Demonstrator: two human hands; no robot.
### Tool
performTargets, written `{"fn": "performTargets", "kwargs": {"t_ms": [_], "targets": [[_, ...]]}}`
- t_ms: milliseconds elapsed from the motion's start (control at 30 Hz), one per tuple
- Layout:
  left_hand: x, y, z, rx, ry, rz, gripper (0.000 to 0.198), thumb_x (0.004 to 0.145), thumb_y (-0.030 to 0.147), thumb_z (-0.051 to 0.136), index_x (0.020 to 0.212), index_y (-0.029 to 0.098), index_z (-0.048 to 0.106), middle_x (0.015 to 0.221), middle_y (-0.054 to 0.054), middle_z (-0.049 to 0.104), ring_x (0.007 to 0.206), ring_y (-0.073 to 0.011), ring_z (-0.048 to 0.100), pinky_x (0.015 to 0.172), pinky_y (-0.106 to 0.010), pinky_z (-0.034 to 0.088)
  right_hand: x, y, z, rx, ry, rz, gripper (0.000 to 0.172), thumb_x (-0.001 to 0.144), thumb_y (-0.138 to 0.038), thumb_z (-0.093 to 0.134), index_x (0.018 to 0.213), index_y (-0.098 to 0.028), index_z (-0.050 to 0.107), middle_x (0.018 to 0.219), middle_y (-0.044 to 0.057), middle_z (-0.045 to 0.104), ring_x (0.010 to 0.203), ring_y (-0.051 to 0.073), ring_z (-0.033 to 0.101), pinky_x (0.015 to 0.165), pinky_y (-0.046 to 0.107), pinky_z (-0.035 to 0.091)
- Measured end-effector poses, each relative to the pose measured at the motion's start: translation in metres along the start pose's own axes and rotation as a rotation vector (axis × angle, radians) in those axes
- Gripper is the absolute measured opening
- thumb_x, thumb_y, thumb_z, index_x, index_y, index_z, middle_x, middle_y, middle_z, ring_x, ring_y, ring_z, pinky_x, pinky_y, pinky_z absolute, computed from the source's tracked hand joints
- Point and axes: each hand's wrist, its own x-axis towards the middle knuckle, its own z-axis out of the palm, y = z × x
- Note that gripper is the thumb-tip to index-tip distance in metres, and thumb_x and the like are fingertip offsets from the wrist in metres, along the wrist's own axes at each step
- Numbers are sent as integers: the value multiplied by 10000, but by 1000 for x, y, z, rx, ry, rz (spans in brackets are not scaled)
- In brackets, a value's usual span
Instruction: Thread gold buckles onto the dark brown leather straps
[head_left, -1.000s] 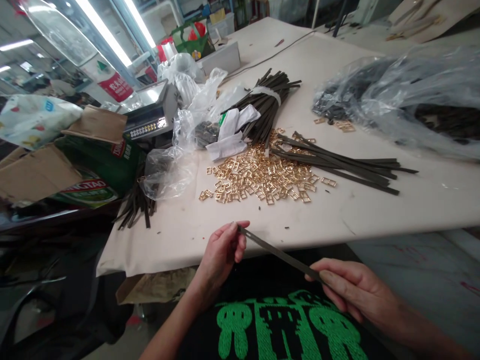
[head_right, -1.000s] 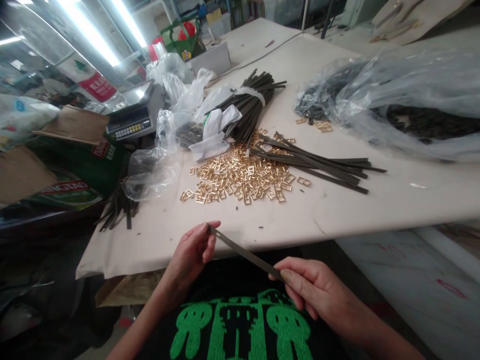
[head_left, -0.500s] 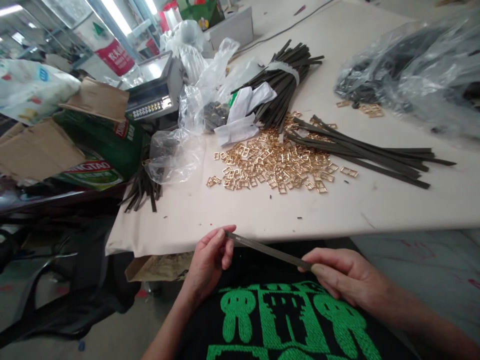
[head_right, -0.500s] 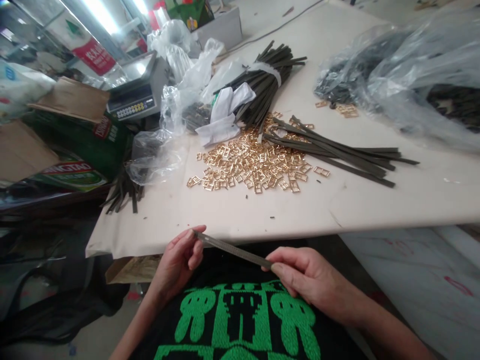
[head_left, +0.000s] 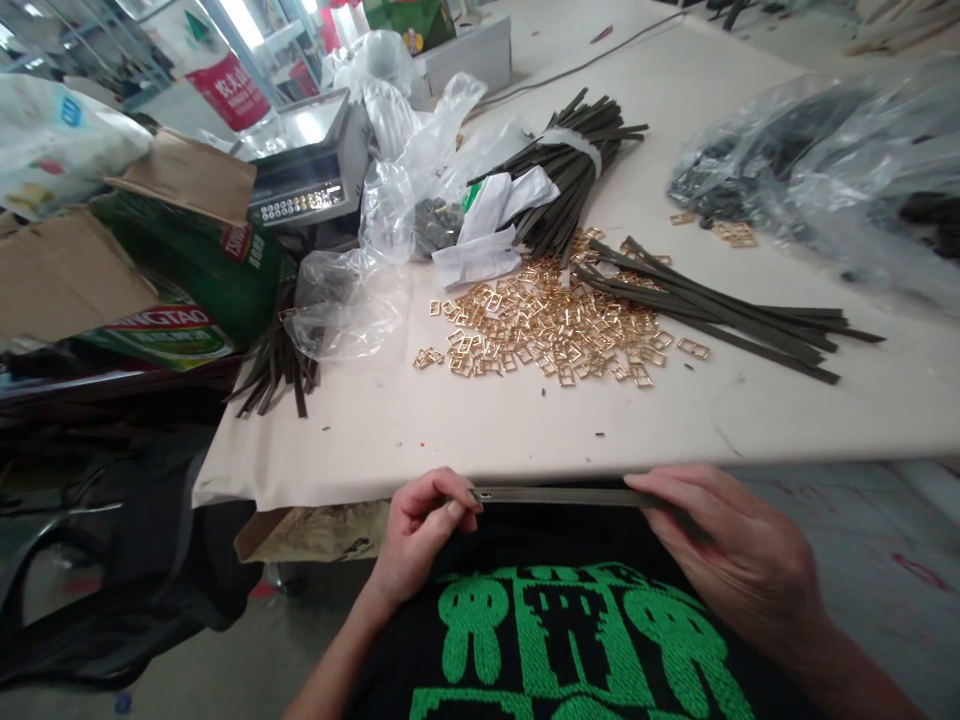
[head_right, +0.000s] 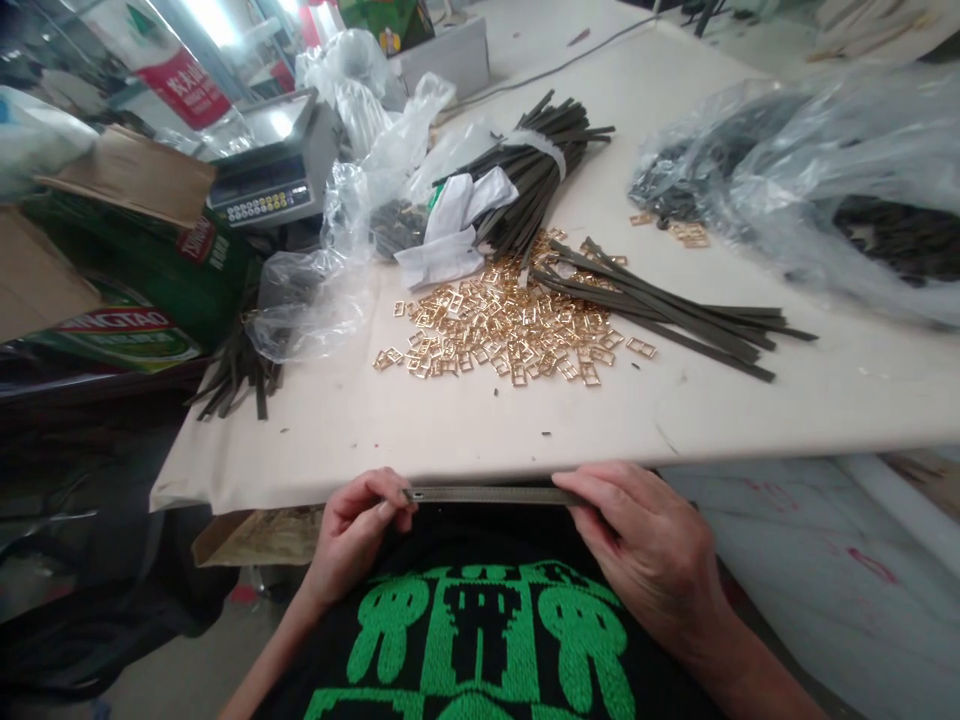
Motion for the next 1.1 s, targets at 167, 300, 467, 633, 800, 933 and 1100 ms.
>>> {"fn": "performTargets", "kwargs": {"t_ms": [167, 300, 467, 633, 800, 933, 1100], "targets": [[-1, 4, 0, 86, -2, 70, 130, 910, 176, 567, 861, 214, 682, 745, 0, 615, 689, -111, 579, 674, -249, 448, 1, -3, -1, -32, 10, -12, 190, 910, -119, 556, 1044, -216, 648, 901, 40, 690, 785, 178, 666, 744, 297, 522], [-3, 9, -1, 142, -10, 121, 128, 908, 180, 571, 863, 216, 684, 745, -5, 622, 707, -116, 592, 689, -252, 459, 1, -3, -1, -59, 4, -15, 185, 912, -125, 554, 1049, -205, 650, 918, 55, 692, 804, 187, 666, 755, 302, 527], [-1, 13, 8, 68, -72, -25, 105, 904, 211, 596, 918, 197, 699, 827, -32, 674, 654, -96, 612, 620, -218, 472, 5, -4, 6, 23, -42, -44, 212, 916, -116, 548, 1091, -203, 630, 937, 53, 708, 828, 182, 682, 780, 296, 535], [16, 11, 32, -96, -132, -256, 199, 871, 339, 659, 912, 150, 706, 756, -52, 696, 564, -78, 594, 559, -188, 461, 16, -15, 24, 144, -122, -107, 214, 943, -144, 517, 1111, -212, 631, 879, 32, 733, 773, 160, 700, 719, 250, 556], [39, 7, 53, -105, -211, -288, 292, 833, 424, 688, 917, 144, 687, 713, -48, 679, 513, -80, 568, 523, -192, 445, 29, -26, 35, 290, -225, 3, 217, 988, -210, 454, 1084, -214, 648, 854, 27, 734, 762, 153, 708, 696, 225, 550], [46, 32, 57, 53, -240, -104, 279, 853, 410, 666, 1023, 190, 683, 697, -32, 664, 541, -106, 584, 552, -220, 464, 32, -24, 33, 368, -264, 179, 269, 1006, -307, 416, 993, -231, 674, 730, -8, 716, 640, 139, 690, 591, 199, 513], [27, 84, 44, 107, -327, -30, 337, 773, 553, 699, 763, 221, 755, 595, -49, 655, 560, -186, 633, 515, -278, 490, 22, -9, 29, 369, -211, 336, 331, 1003, -384, 396, 1102, -248, 681, 540, -55, 606, 464, 125, 600, 473, 194, 464]]}}
